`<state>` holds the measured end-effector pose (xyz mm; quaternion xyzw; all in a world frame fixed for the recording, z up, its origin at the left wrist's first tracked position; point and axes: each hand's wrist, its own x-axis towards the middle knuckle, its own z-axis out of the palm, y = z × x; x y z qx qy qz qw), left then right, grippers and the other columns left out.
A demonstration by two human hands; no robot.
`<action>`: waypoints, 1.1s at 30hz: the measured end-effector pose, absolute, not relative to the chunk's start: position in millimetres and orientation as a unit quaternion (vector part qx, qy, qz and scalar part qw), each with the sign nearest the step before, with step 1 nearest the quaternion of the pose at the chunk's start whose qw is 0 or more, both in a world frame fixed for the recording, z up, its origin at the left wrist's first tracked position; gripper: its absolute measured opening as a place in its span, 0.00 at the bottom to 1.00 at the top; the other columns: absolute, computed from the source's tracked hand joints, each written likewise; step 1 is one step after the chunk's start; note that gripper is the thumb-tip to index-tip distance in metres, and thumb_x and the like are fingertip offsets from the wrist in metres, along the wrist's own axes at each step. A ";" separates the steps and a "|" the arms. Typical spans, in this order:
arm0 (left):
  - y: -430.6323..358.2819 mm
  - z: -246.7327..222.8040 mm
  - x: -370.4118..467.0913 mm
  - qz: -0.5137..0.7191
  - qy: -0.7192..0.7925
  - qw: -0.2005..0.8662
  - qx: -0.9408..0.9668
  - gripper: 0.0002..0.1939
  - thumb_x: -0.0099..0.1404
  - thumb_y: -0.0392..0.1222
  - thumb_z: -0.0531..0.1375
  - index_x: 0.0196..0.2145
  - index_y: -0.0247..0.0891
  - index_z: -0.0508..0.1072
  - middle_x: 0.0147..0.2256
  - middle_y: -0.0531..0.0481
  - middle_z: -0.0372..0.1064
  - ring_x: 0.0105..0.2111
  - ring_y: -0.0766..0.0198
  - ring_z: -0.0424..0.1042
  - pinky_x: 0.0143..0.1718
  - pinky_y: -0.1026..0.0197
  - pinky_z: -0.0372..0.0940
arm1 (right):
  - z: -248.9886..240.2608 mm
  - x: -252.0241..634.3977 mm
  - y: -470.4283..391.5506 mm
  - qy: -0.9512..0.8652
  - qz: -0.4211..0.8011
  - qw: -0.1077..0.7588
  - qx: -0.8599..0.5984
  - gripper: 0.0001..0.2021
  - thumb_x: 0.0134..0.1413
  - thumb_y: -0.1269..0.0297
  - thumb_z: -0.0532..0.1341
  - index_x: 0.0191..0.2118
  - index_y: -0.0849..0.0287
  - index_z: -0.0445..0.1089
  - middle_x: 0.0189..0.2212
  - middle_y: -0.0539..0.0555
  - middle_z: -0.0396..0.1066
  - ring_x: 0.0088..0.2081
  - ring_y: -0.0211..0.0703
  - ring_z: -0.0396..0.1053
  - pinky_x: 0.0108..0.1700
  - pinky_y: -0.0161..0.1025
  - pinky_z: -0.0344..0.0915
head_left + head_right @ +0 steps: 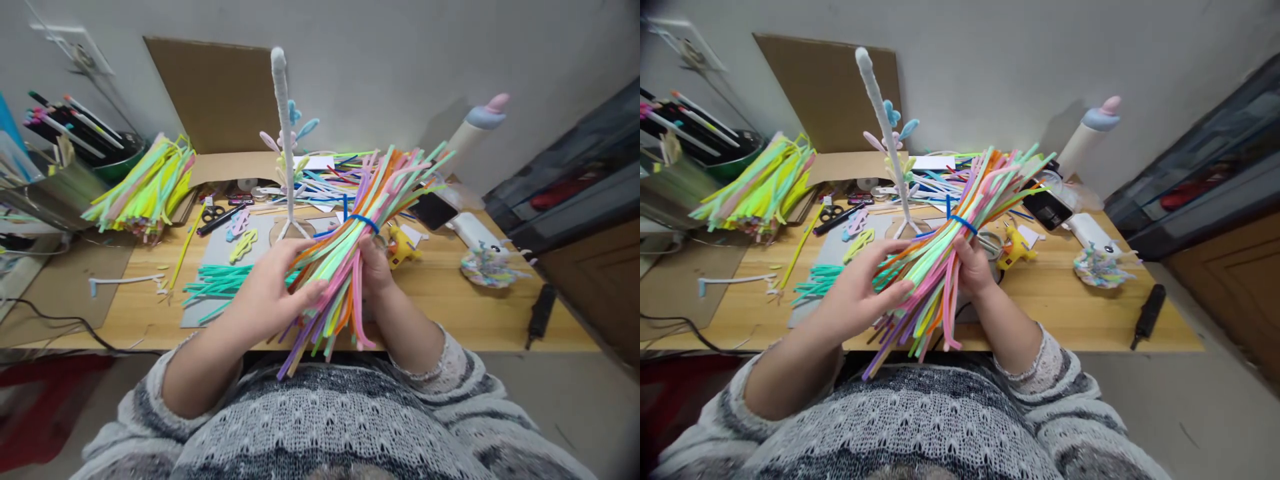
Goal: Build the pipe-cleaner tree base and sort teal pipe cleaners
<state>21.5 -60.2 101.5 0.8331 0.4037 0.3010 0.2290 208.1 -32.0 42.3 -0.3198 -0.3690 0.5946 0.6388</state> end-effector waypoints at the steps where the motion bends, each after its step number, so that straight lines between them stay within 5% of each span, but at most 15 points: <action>1: -57.3 100.4 24.4 0.276 0.401 0.250 0.837 0.24 0.62 0.48 0.58 0.55 0.41 0.61 0.53 0.43 0.64 0.52 0.54 0.64 0.53 0.49 0.61 | 41.2 204.9 -33.3 -0.371 0.595 0.639 -0.317 0.22 0.38 0.43 0.66 0.37 0.51 0.68 0.34 0.50 0.74 0.40 0.48 0.73 0.43 0.47 0.72; 12: -39.6 84.6 35.0 0.265 0.451 0.280 0.805 0.22 0.60 0.40 0.57 0.52 0.38 0.66 0.49 0.44 0.69 0.49 0.55 0.67 0.50 0.53 0.62 | 23.0 197.6 -33.0 -0.446 0.609 0.561 -0.340 0.28 0.36 0.63 0.70 0.45 0.55 0.60 0.42 0.52 0.71 0.46 0.48 0.70 0.51 0.47 0.66; 16: -27.3 82.3 22.1 0.281 0.429 0.433 0.741 0.19 0.59 0.42 0.58 0.49 0.38 0.70 0.46 0.47 0.71 0.45 0.58 0.70 0.48 0.56 0.64 | 27.1 200.0 -33.5 -0.411 0.668 0.543 -0.301 0.27 0.37 0.65 0.69 0.46 0.56 0.61 0.44 0.53 0.72 0.47 0.50 0.70 0.51 0.49 0.66; 20: -17.3 79.7 10.8 0.264 0.388 0.629 0.620 0.20 0.59 0.44 0.60 0.49 0.36 0.70 0.39 0.46 0.74 0.34 0.63 0.74 0.35 0.62 0.68 | 33.2 199.9 -36.2 -0.372 0.719 0.517 -0.277 0.26 0.37 0.68 0.68 0.46 0.56 0.61 0.42 0.52 0.73 0.44 0.48 0.72 0.50 0.49 0.68; 23: -14.1 78.3 7.3 0.264 0.393 0.683 0.557 0.21 0.57 0.42 0.62 0.48 0.34 0.70 0.35 0.46 0.75 0.30 0.65 0.73 0.31 0.64 0.68 | 36.9 199.7 -37.5 -0.367 0.730 0.511 -0.269 0.24 0.37 0.68 0.68 0.43 0.57 0.62 0.41 0.53 0.73 0.42 0.48 0.73 0.48 0.49 0.69; 29: -12.9 77.7 5.9 0.256 0.398 0.670 0.571 0.20 0.59 0.44 0.60 0.48 0.35 0.70 0.37 0.46 0.74 0.33 0.63 0.74 0.36 0.61 0.69 | 37.3 199.3 -37.4 -0.371 0.728 0.508 -0.273 0.24 0.39 0.66 0.68 0.45 0.57 0.62 0.41 0.53 0.73 0.42 0.48 0.73 0.48 0.49 0.70; 33: -22.6 80.7 15.6 0.250 0.414 0.505 0.714 0.25 0.58 0.47 0.60 0.52 0.37 0.66 0.48 0.43 0.69 0.46 0.57 0.70 0.47 0.56 0.65 | 26.8 196.0 -33.6 -0.400 0.668 0.551 -0.301 0.25 0.40 0.64 0.69 0.46 0.55 0.61 0.43 0.52 0.72 0.45 0.47 0.71 0.51 0.49 0.67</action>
